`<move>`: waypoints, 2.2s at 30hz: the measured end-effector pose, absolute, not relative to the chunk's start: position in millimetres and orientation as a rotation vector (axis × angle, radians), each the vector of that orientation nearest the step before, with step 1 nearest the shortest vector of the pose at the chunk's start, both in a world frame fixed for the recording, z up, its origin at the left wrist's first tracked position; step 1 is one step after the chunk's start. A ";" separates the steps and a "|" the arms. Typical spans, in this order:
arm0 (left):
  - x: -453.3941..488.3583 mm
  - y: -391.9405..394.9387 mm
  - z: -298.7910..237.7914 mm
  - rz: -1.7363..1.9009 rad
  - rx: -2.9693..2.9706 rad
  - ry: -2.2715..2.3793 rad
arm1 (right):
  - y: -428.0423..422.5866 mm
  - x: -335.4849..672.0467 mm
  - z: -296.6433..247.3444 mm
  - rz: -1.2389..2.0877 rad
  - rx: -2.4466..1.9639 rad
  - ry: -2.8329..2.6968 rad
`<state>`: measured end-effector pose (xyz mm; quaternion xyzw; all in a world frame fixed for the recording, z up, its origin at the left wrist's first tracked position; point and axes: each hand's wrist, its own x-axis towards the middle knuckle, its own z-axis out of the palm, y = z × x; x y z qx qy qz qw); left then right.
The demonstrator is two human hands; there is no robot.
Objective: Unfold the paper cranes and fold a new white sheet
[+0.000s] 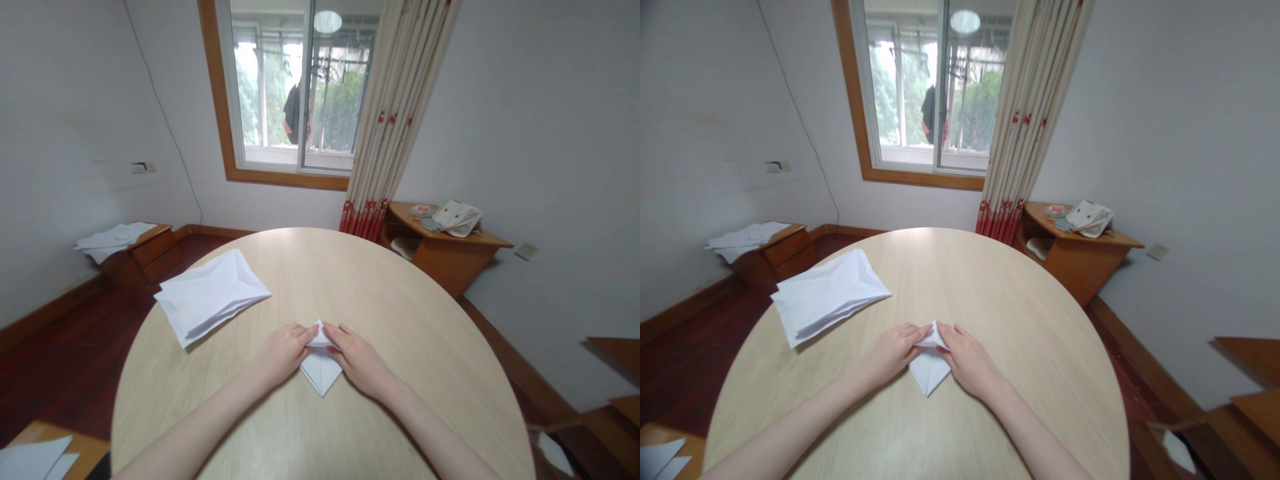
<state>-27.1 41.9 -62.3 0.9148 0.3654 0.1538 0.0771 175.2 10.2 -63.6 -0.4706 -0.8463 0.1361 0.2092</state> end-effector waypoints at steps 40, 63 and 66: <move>-19.0 25.9 -55.0 0.640 2.498 1.294 | 7.3 175.9 -66.6 0.167 -1.232 -2.197; -18.3 21.8 -49.0 0.618 2.487 1.259 | 6.4 169.8 -65.9 0.455 -1.270 -2.148; -18.3 22.1 -48.4 0.594 2.517 1.282 | 6.6 170.2 -65.8 0.455 -1.285 -2.154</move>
